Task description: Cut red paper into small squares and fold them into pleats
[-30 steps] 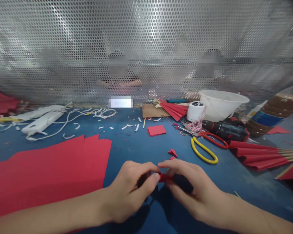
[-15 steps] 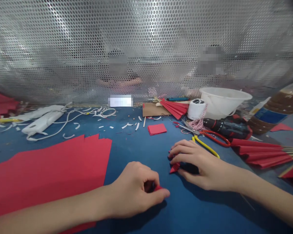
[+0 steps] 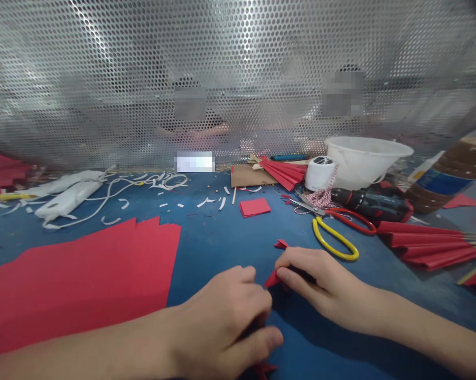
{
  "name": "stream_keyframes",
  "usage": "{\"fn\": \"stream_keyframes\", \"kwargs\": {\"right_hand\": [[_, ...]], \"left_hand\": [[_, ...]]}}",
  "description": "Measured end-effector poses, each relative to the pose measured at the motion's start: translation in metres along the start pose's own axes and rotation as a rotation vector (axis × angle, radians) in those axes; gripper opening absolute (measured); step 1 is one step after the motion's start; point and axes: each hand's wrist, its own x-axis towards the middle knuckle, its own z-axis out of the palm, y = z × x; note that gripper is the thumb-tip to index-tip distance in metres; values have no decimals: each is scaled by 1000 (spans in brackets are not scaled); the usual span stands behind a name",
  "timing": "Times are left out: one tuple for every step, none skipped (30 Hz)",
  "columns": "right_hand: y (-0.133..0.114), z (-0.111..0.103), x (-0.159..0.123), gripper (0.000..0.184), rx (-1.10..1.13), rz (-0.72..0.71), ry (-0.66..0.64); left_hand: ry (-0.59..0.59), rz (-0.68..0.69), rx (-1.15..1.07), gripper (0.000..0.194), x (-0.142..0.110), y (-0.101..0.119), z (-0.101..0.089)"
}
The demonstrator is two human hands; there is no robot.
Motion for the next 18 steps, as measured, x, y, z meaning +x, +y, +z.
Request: {"fn": "stream_keyframes", "kwargs": {"right_hand": [[-2,1,-1,23,24,25,-14],[-3,2,-1,23,47,36,-22],[-5,3,-1,23,65,39,-22],[-6,4,-2,22,78,39,-18],[-8,5,-2,21,86,35,-12],[-9,6,-3,19,88,27,-8],[-10,7,-3,17,86,17,-9],[-10,8,-4,15,77,9,-8],[-10,8,-4,12,67,3,-9],[-10,8,-5,9,56,-2,-9],[-10,8,-5,7,46,-3,-8],[-10,8,-5,7,37,1,-5],[-9,7,-5,7,30,3,-1],[-9,7,-5,8,23,4,1],[-9,7,-5,8,16,3,3],[-9,6,-5,9,10,-1,5],[-10,6,-6,9,5,-5,6],[-10,6,-6,9,2,-10,10]], "left_hand": [[73,-119,-30,27,0,-1,1],[138,-237,-67,27,0,-3,2],[181,-330,-107,25,1,-4,2],[195,-380,-143,23,1,-5,3],[182,-385,-168,21,1,-6,3],[156,-352,-177,19,1,-7,3],[134,-304,-170,18,1,-7,3],[122,-258,-152,18,1,-7,4],[121,-225,-129,19,0,-7,4],[124,-208,-108,19,0,-7,5],[129,-204,-89,18,-1,-7,5],[133,-210,-72,18,-1,-7,6],[132,-218,-57,18,-2,-7,7],[129,-224,-44,18,-2,-7,8],[124,-226,-34,19,-2,-7,9],[120,-224,-25,19,-3,-8,9],[116,-220,-18,19,-3,-8,10],[112,-215,-14,19,-3,-8,10]]}}
